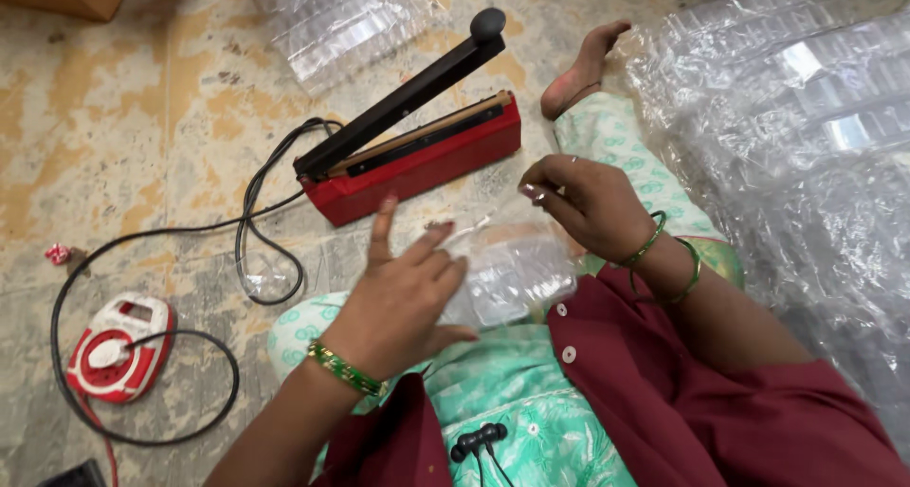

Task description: The person sits on the floor and seals clear plastic blister packs inside plastic bags using a hand-operated impulse heat sealer. They place each pack into a plastic bag, press the sealer arm down to seal the bag closed, and set the sealed pack aside with other finished packs.

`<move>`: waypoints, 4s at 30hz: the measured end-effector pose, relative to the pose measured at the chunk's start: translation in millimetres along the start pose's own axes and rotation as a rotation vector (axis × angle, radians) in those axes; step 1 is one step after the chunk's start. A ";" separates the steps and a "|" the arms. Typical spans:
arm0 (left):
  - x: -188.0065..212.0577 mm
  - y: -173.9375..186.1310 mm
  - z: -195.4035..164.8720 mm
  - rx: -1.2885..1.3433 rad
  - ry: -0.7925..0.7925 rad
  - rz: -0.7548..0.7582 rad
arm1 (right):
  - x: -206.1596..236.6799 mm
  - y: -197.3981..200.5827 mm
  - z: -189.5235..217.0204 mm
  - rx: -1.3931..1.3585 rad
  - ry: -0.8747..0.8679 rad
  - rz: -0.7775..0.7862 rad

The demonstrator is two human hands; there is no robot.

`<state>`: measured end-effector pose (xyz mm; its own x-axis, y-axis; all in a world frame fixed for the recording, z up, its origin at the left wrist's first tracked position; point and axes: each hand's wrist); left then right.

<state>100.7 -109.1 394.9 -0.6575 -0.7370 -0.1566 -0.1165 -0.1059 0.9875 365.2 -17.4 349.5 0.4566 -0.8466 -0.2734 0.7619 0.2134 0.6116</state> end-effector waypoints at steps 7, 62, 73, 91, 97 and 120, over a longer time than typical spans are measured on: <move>24.9 14.1 24.6 -0.253 0.081 -0.070 | -8.7 21.9 17.6 0.346 0.241 -0.077; -370.7 -186.5 224.6 0.765 0.501 0.006 | 49.1 -28.4 -224.7 -1.164 -0.554 -0.507; -254.8 -259.8 327.0 0.185 0.676 0.724 | 25.0 -114.1 -277.8 -1.353 -0.850 -0.063; -98.3 -258.5 312.2 1.169 1.167 -0.117 | 1.7 -161.1 -254.0 -0.925 -0.713 0.100; -98.3 -270.7 315.9 1.141 1.167 -0.189 | -132.3 -63.8 -237.9 -0.286 -0.218 -0.554; -95.2 -271.2 295.3 0.669 1.234 0.192 | -233.8 -96.3 -278.5 0.336 -0.662 0.038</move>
<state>-24.9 186.9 137.2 0.3190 -0.8419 0.4352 -0.6553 0.1359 0.7430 313.1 295.8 147.7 0.0265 -0.9810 0.1923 0.5212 0.1777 0.8347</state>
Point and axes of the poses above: each hand's wrist, its own x-axis away from the middle knuckle, its own y-axis out of the back of the hand, z = x × y, and after that the axes turned 7 degrees about -x, right-handed
